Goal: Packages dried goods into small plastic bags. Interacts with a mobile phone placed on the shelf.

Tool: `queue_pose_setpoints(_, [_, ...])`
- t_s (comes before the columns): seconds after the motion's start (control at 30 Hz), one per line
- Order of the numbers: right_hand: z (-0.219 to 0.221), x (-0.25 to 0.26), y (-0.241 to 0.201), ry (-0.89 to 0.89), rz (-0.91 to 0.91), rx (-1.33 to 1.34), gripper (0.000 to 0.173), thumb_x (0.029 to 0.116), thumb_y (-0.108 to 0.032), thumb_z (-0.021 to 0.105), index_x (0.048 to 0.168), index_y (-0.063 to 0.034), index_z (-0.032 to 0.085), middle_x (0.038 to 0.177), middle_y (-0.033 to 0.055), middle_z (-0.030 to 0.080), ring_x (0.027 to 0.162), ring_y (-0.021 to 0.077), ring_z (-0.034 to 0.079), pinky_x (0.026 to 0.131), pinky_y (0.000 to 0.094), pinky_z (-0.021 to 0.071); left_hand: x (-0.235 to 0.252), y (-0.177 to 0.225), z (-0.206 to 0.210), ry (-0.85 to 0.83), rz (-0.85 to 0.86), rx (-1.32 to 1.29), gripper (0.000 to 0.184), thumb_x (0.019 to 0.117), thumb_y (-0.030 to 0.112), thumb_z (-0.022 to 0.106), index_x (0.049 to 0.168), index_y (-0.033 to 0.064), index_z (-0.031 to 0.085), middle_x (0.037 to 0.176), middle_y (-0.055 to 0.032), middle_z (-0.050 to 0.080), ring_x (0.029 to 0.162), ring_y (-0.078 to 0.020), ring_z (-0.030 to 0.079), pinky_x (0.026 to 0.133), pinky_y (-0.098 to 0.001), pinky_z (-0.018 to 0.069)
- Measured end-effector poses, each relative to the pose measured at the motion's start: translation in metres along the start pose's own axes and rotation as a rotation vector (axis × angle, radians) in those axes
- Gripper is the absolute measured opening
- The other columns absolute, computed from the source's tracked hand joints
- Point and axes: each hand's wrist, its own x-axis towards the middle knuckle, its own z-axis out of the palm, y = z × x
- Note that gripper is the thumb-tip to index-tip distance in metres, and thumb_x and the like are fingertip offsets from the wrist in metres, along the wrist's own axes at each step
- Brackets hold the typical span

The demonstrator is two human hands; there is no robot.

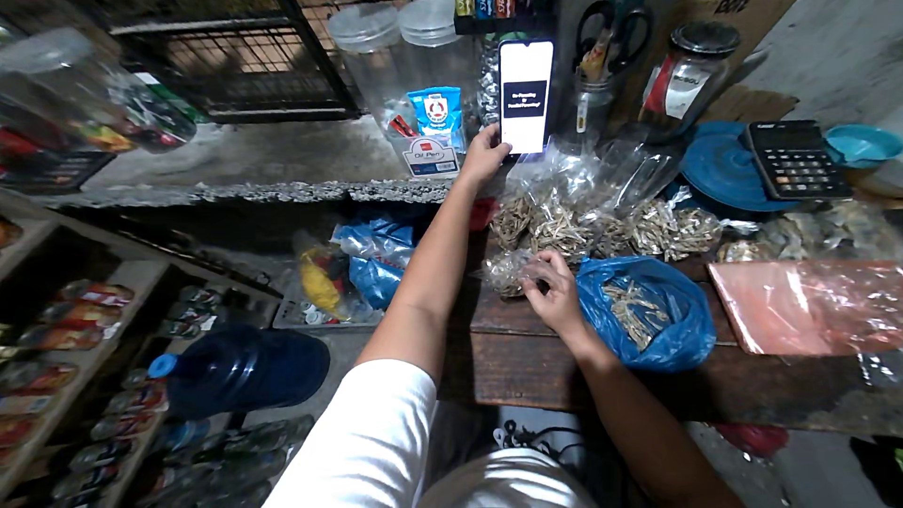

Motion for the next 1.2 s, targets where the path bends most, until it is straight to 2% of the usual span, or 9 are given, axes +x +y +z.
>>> queue_pose_setpoints(0.57, [0.0005, -0.0003, -0.0010, 0.006, 0.007, 0.014, 0.022, 0.0893, -0.013, 0.065, 0.093, 0.0044, 0.077, 0.104, 0.0209, 0.067, 0.095, 0.0200, 0.065, 0.085, 0.0289, 0.0551, -0.0003, 0.0019, -0.0003, -0.010, -0.010, 0.016, 0.035, 0.1007, 0.002, 0.051, 0.134, -0.0075, 0.053, 0.123, -0.0195, 0.062, 0.105, -0.0157, 0.062, 0.093, -0.0308, 0.0502])
queue_pose_setpoints(0.67, [0.0004, -0.0002, -0.0012, 0.008, 0.005, 0.021, 0.022, 0.0892, -0.013, 0.065, 0.093, 0.0039, 0.077, 0.104, 0.0204, 0.067, 0.096, 0.0195, 0.065, 0.085, 0.0282, 0.0548, 0.0003, 0.0005, 0.0002, -0.005, -0.005, 0.012, 0.034, 0.1002, 0.001, 0.051, 0.132, -0.0074, 0.053, 0.120, -0.0186, 0.063, 0.102, -0.0150, 0.062, 0.091, -0.0302, 0.0506])
queue_pose_setpoints(0.87, [0.0001, 0.0003, -0.0012, 0.001, 0.007, 0.023, 0.022, 0.0894, -0.013, 0.065, 0.094, 0.0041, 0.077, 0.104, 0.0207, 0.067, 0.098, 0.0206, 0.064, 0.087, 0.0296, 0.0545, -0.0010, 0.0016, 0.0001, -0.008, -0.005, 0.000, 0.037, 0.1006, 0.001, 0.051, 0.137, -0.0072, 0.051, 0.127, -0.0201, 0.062, 0.109, -0.0160, 0.062, 0.096, -0.0309, 0.0499])
queue_pose_setpoints(1.2, [0.0007, 0.0007, -0.0006, 0.003, -0.004, 0.016, 0.021, 0.0894, -0.013, 0.065, 0.093, 0.0034, 0.077, 0.103, 0.0201, 0.066, 0.095, 0.0195, 0.064, 0.086, 0.0284, 0.0545, 0.0004, -0.0002, 0.0000, -0.005, -0.003, -0.001, 0.036, 0.1004, 0.001, 0.051, 0.135, -0.0069, 0.052, 0.123, -0.0194, 0.063, 0.105, -0.0160, 0.062, 0.094, -0.0309, 0.0506])
